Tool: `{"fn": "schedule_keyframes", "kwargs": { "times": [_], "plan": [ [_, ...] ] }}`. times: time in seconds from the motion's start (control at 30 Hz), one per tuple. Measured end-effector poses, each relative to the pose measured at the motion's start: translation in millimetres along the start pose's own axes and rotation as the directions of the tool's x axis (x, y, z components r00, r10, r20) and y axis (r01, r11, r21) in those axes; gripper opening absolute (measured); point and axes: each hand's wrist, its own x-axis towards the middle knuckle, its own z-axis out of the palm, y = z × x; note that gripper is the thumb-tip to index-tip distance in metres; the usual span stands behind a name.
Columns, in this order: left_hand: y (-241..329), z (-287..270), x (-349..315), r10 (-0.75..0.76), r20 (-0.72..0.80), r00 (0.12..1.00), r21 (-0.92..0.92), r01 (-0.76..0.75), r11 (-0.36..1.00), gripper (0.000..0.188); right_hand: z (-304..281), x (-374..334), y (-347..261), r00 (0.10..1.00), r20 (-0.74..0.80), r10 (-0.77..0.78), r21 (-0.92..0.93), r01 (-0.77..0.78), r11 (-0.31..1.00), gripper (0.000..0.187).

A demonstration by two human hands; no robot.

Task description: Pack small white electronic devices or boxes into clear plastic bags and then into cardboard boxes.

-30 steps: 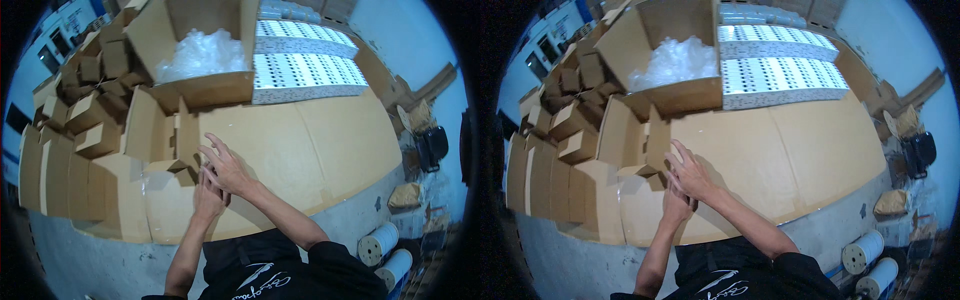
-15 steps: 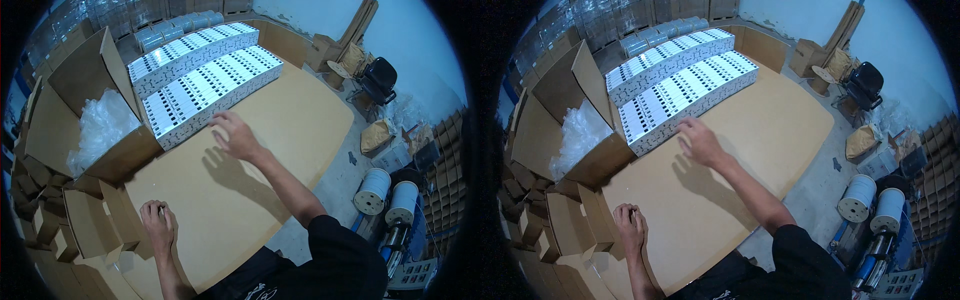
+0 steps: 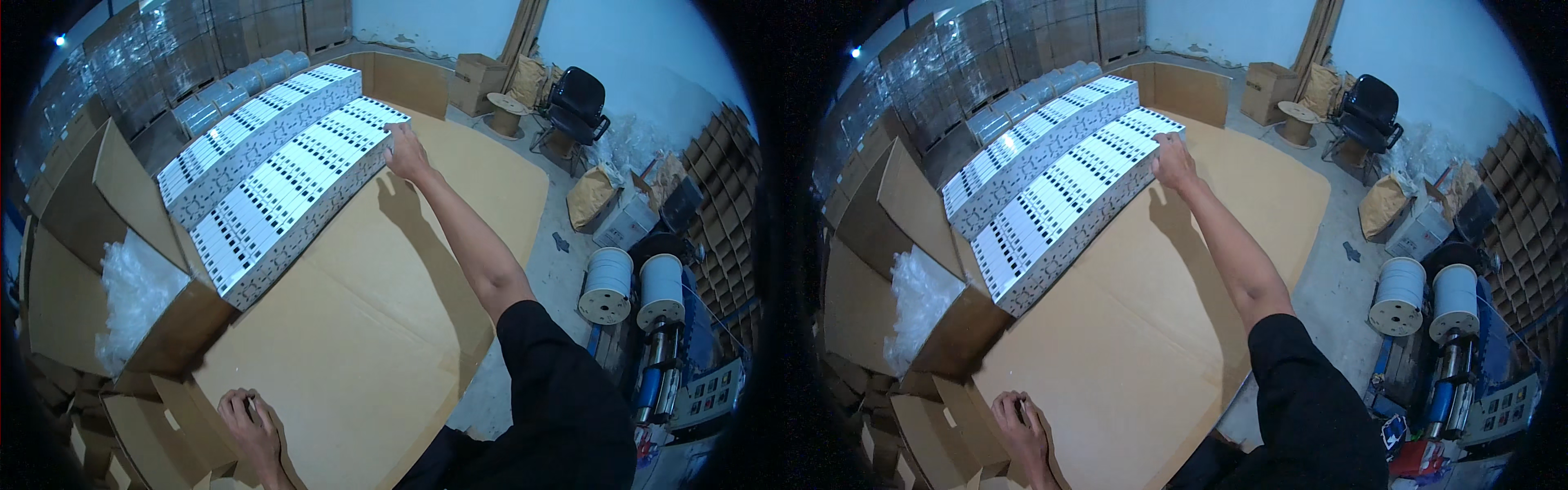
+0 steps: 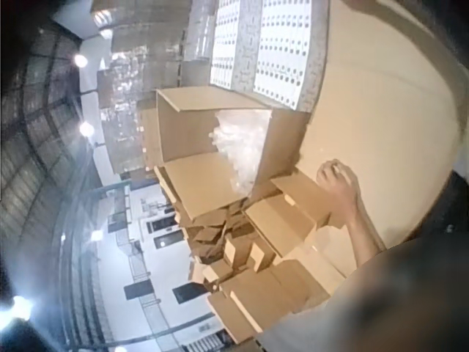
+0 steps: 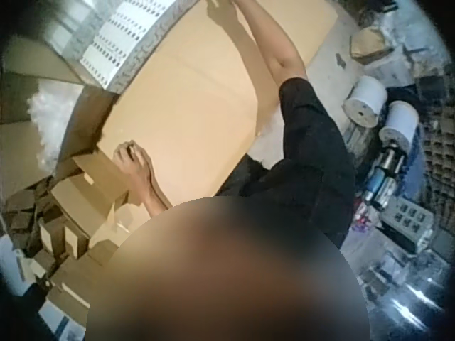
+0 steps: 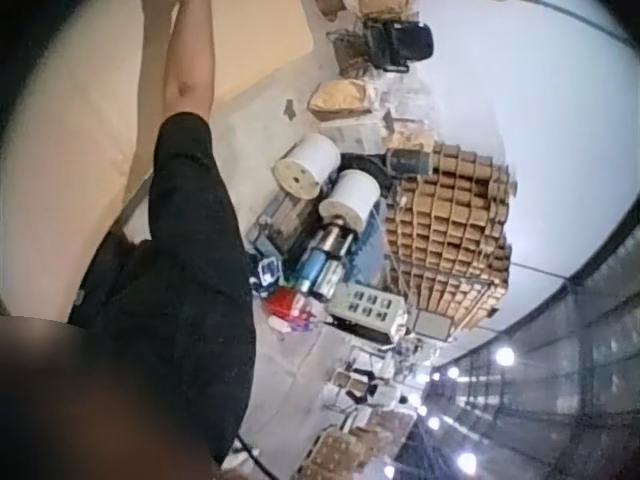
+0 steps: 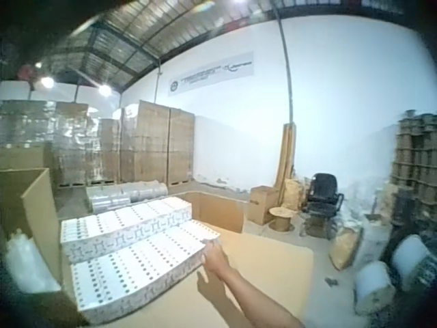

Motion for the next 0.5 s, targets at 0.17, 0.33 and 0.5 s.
{"fn": "schedule_keyframes", "kwargs": {
  "times": [0.17, 0.33, 0.5],
  "plan": [
    [-10, 0, -7, 0.074, -0.008, 0.997, 0.089, -0.073, 0.993, 0.014, 7, 23, 27, 0.98, 0.056, 0.193, -0.077, -0.189, 0.979, 0.06],
    [13, -8, 1, 0.095, 0.02, 0.995, 0.212, -0.097, 0.972, 0.026, 12, 28, 55, 0.977, 0.067, 0.204, -0.151, -0.192, 0.97, 0.061],
    [14, -11, 4, 0.113, 0.04, 0.993, 0.238, -0.12, 0.964, 0.022, 18, 30, 64, 0.977, 0.02, 0.212, -0.112, -0.209, 0.972, 0.058]
  ]
}}
